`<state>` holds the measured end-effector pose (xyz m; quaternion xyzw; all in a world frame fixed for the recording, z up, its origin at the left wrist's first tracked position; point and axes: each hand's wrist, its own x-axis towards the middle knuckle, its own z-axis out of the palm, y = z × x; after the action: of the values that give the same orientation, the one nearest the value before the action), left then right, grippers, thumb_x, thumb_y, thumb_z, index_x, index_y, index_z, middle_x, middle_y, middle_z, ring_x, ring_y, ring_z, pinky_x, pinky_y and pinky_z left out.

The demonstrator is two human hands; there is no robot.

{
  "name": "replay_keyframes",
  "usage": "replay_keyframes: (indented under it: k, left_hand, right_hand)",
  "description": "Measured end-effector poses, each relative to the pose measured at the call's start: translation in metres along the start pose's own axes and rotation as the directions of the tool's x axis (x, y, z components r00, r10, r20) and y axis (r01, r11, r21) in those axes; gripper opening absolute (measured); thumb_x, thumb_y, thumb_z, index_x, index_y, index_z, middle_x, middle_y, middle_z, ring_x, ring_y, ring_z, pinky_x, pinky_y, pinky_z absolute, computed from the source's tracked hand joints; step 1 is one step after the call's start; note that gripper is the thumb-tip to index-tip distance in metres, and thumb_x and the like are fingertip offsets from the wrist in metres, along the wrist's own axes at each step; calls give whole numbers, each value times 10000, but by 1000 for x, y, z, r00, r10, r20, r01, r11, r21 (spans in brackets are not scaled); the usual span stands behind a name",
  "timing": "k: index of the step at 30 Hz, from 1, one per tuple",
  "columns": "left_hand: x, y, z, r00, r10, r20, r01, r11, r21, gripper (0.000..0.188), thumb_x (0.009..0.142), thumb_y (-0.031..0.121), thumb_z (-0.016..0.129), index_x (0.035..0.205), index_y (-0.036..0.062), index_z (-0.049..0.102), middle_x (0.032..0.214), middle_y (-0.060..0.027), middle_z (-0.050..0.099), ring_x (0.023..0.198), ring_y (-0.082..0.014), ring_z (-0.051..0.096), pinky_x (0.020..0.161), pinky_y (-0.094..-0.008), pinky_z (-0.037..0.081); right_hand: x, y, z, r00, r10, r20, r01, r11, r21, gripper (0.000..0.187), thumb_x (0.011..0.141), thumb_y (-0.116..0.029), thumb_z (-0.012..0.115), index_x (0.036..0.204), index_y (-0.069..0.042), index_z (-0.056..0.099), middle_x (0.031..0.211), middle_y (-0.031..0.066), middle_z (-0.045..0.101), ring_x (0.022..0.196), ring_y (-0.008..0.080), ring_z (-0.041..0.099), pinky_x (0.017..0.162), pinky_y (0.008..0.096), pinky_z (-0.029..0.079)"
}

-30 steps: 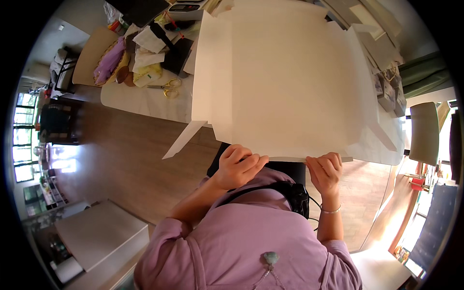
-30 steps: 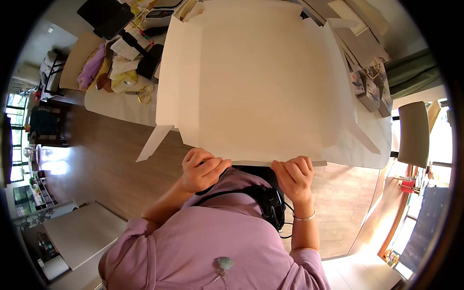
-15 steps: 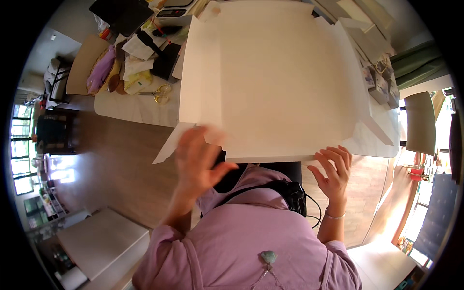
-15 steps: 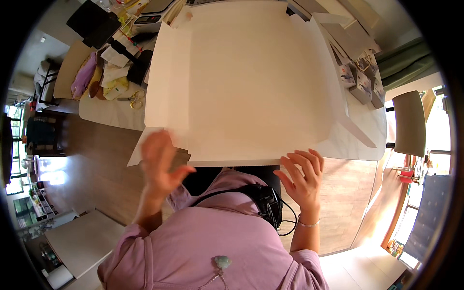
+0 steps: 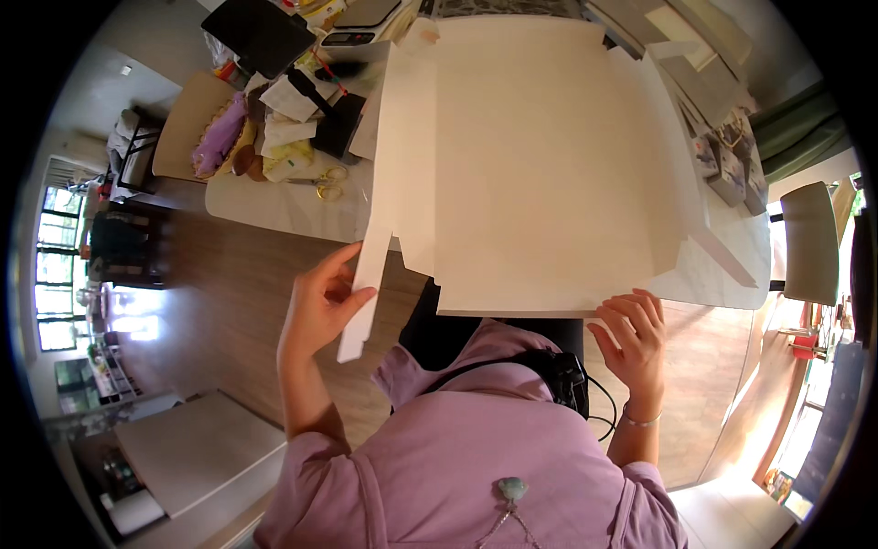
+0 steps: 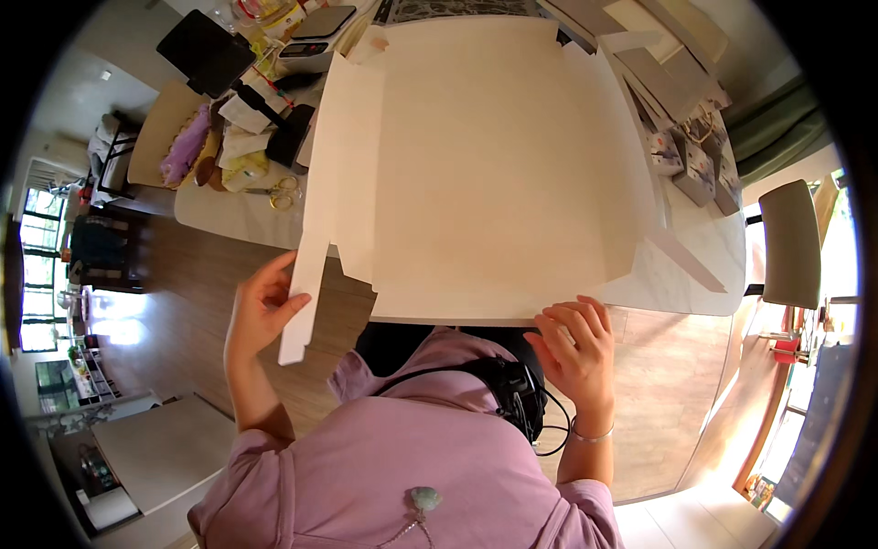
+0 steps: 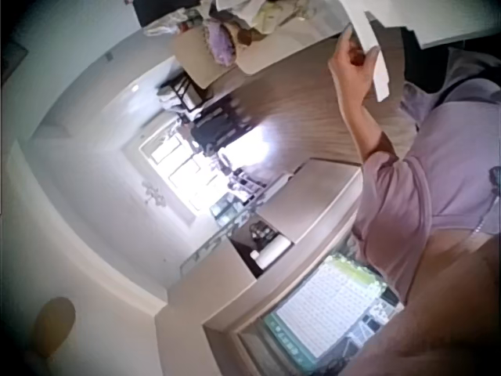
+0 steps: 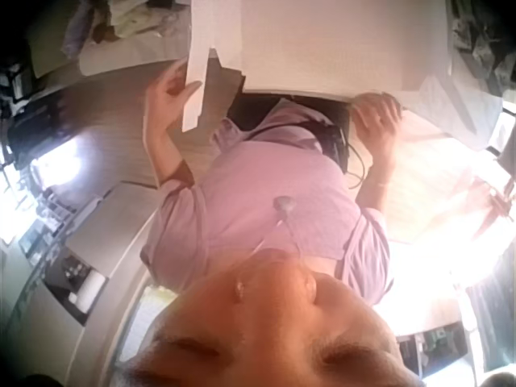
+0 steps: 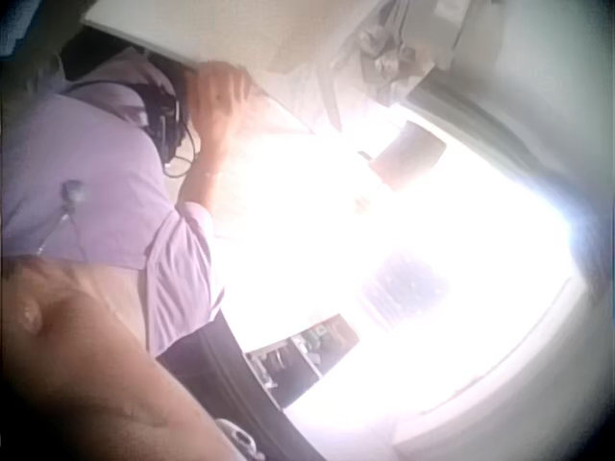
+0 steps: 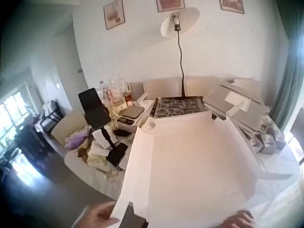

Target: The person folds and assembles a flat white paperboard sheet into a box shape on a table. They repeatedly fold flaps, crease edges, and tuck tabs to form the box structure. The person handles the paperboard by hand throughout the process.

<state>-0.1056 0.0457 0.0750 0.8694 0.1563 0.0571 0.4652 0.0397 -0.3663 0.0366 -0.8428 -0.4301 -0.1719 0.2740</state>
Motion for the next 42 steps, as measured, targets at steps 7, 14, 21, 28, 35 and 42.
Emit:
replay_keyframes:
  k: [7, 14, 21, 28, 35, 42]
  left_hand:
    - [38, 8, 22, 992, -50, 112, 85, 937, -338, 543, 1040, 108, 640, 1560, 97, 484, 960, -32, 652, 710, -104, 678, 607, -241, 540]
    - [99, -18, 67, 968, 119, -222, -91, 987, 131, 1001, 873, 469, 831, 1632, 105, 291, 1267, -203, 639, 857, -281, 737, 765, -395, 598]
    - [108, 10, 67, 995, -101, -24, 100, 994, -40, 1238, 805, 535, 871, 1648, 24, 121, 1334, -322, 618, 983, -342, 760, 811, -389, 607]
    - [115, 14, 66, 995, -99, -21, 98, 994, -55, 1278, 793, 548, 873, 1636, -32, 106, 1217, -307, 687, 928, -320, 765, 740, -369, 616]
    - [129, 19, 55, 982, -184, 38, 186, 982, -46, 1237, 794, 579, 859, 1629, -32, 181, 1124, -232, 713, 795, -221, 747, 574, -309, 576]
    - [160, 1, 61, 977, -209, 45, 212, 975, -63, 913, 860, 577, 800, 1462, -43, 503, 1016, -181, 736, 709, -199, 738, 517, -306, 556]
  right_hand:
    - [9, -8, 3, 1000, -14, -8, 15, 995, 97, 283, 742, -187, 866, 921, -64, 684, 941, 55, 674, 850, 264, 642, 806, 415, 513]
    - [19, -20, 5, 997, -55, 46, 48, 988, 144, 337, 770, -260, 843, 1000, -59, 700, 994, 66, 688, 905, 271, 658, 841, 415, 526]
    - [44, -50, 23, 967, -196, 164, 154, 958, 240, 456, 791, -302, 835, 1136, -47, 682, 1194, 105, 685, 1018, 277, 671, 909, 426, 539]
    - [101, -75, 64, 928, -350, 128, 271, 869, 414, 494, 809, -284, 828, 1205, -37, 665, 1420, 186, 559, 1019, 348, 662, 939, 450, 533]
    - [142, -52, 54, 825, -221, 521, 139, 971, 193, 247, 860, -323, 755, 919, -87, 714, 911, 119, 719, 841, 320, 698, 785, 435, 557]
    - [264, 12, 96, 761, 391, 517, -613, 694, 377, 482, 929, -506, 733, 981, -28, 686, 860, 124, 739, 746, 263, 735, 641, 418, 597]
